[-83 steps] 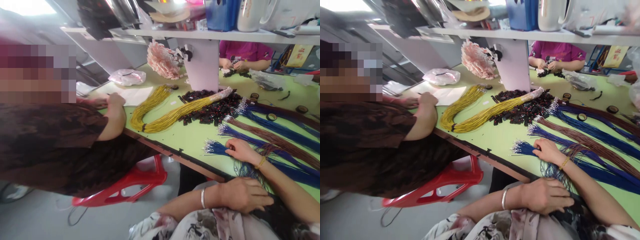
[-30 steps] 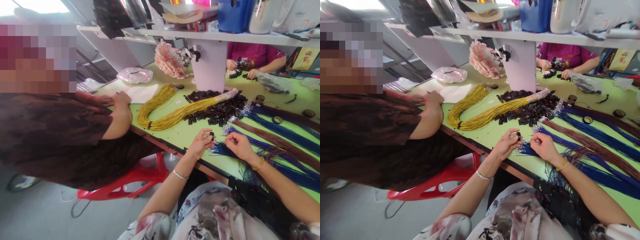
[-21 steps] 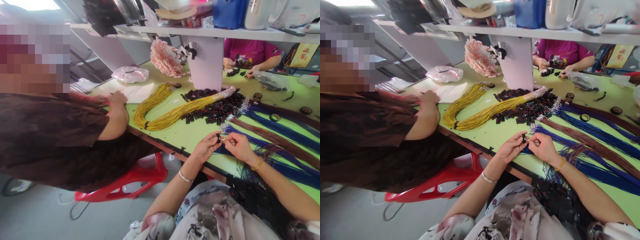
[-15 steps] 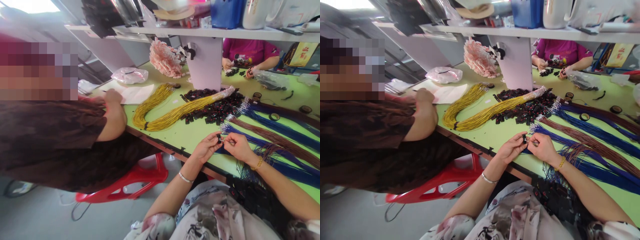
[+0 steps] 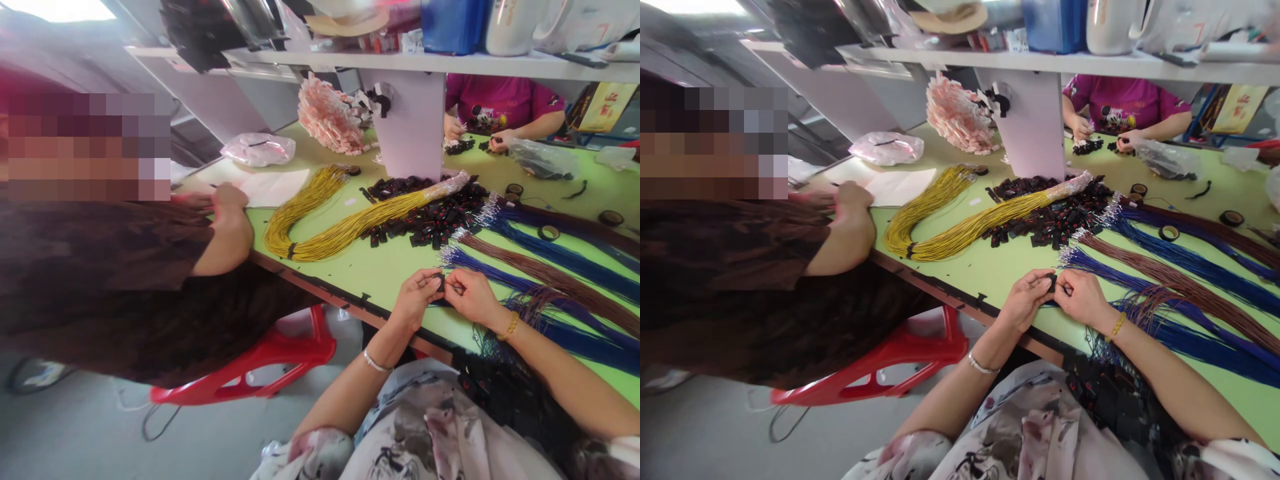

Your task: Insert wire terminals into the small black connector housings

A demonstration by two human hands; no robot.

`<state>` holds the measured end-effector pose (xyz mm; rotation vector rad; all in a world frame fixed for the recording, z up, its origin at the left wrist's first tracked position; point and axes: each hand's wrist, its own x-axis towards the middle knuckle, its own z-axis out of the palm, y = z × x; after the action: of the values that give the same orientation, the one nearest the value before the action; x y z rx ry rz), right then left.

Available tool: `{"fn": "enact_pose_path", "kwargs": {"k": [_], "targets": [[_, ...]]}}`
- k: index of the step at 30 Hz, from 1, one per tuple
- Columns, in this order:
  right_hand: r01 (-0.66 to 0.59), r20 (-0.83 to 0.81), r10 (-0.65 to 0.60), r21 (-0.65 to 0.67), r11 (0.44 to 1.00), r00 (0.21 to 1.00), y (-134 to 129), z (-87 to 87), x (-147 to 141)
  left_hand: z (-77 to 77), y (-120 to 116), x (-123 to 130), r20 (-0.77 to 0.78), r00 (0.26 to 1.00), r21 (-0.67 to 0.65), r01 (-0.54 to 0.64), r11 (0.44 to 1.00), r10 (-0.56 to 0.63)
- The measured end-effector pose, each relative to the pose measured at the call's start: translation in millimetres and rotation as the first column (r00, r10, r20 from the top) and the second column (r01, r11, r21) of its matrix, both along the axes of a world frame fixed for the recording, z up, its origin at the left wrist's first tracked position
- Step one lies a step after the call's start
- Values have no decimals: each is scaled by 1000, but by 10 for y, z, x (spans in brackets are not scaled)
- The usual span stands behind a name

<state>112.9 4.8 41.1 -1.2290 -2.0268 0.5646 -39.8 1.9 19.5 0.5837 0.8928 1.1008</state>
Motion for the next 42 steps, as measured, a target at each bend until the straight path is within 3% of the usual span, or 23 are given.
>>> {"fn": "enact_pose_path", "kwargs": {"k": [3, 9, 13, 15, 18, 19, 22, 25, 30, 38, 42], "targets": [[-61, 11, 61, -33, 998, 998, 7, -52, 14, -16, -14, 9, 1, 1000, -20, -21, 1000, 21], [5, 75, -3, -30, 1000, 997, -42, -140, -53, -56, -63, 41, -19, 997, -10, -77, 997, 77], [-78, 69, 87, -127, 989, 994, 144, -90, 127, -81, -58, 46, -18, 999, -12, -47, 999, 47], [15, 79, -5, -133, 991, 997, 313, -59, 322, -72, -40, 43, -15, 999, -11, -31, 999, 31], [291, 340, -240, -106, 951, 909, 533, -77, 617, -40, -17, 62, -1, 1000, -4, 0, 1000, 0], [298, 382, -226, -141, 944, 896, 578, -101, 692, -31, -12, 78, 6, 1000, -1, 10, 1000, -10], [243, 367, -157, -202, 949, 917, 625, -183, 817, -32, 5, 159, 25, 999, 3, 25, 1000, -25], [217, 327, -149, -180, 959, 933, 605, -217, 851, -79, 32, 256, 34, 999, -3, 36, 999, -36], [161, 420, -95, -124, 979, 902, 590, -166, 916, -158, 70, 334, 36, 999, -7, 40, 999, -40], [73, 425, 27, -217, 973, 905, 626, -164, 1042, -165, 60, 300, 46, 998, -19, 48, 999, -47], [81, 457, 0, -158, 984, 890, 595, -97, 1021, -168, 60, 297, 53, 997, -15, 50, 999, -49]]}}
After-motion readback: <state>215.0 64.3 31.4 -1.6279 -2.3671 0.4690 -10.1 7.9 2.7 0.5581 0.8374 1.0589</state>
